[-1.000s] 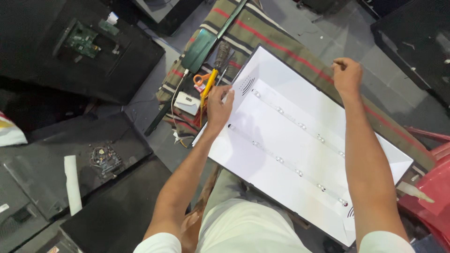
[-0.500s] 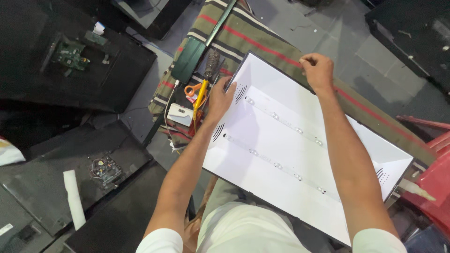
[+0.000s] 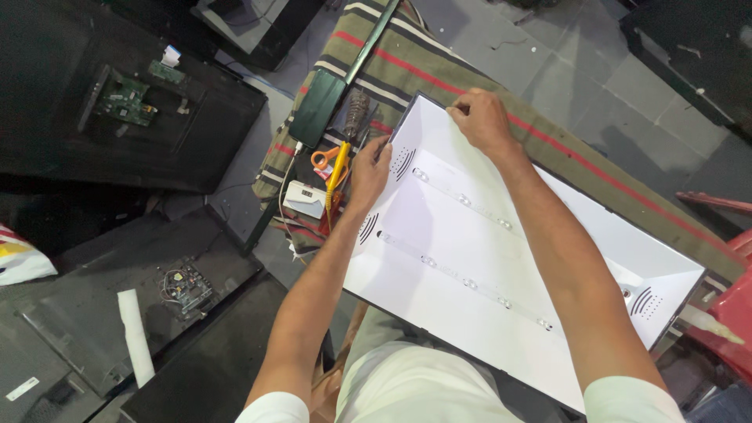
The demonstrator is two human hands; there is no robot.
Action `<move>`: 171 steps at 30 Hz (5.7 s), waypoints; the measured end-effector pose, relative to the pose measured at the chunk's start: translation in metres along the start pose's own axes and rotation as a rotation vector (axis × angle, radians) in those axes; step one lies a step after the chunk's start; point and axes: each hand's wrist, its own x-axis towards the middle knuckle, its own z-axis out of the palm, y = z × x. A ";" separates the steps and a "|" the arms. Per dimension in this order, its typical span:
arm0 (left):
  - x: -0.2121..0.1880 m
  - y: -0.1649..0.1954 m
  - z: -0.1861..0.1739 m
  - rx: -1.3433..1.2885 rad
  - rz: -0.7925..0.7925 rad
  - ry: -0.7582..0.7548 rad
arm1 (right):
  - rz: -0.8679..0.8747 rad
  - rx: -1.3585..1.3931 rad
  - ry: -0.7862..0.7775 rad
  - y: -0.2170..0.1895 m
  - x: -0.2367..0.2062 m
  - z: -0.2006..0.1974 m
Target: The person works on a disassembled LED light panel lying on a padded workbench. They apply liquid adhesive from a squeeze bottle along the panel edges, press and align the LED light strips inside the panel housing, and press the frame edges to secure the assembly.
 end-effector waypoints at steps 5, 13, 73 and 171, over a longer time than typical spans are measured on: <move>-0.001 0.004 0.002 0.066 -0.088 0.045 | -0.112 -0.087 0.015 0.004 -0.003 -0.001; -0.003 0.007 0.002 0.096 -0.093 0.080 | 0.038 0.063 -0.046 0.005 -0.003 -0.002; 0.001 0.002 0.008 0.059 -0.035 0.118 | -0.072 -0.378 -0.047 0.059 -0.087 -0.048; 0.015 -0.016 -0.019 -0.153 -0.098 -0.003 | 0.101 -0.480 -0.407 0.150 -0.163 -0.140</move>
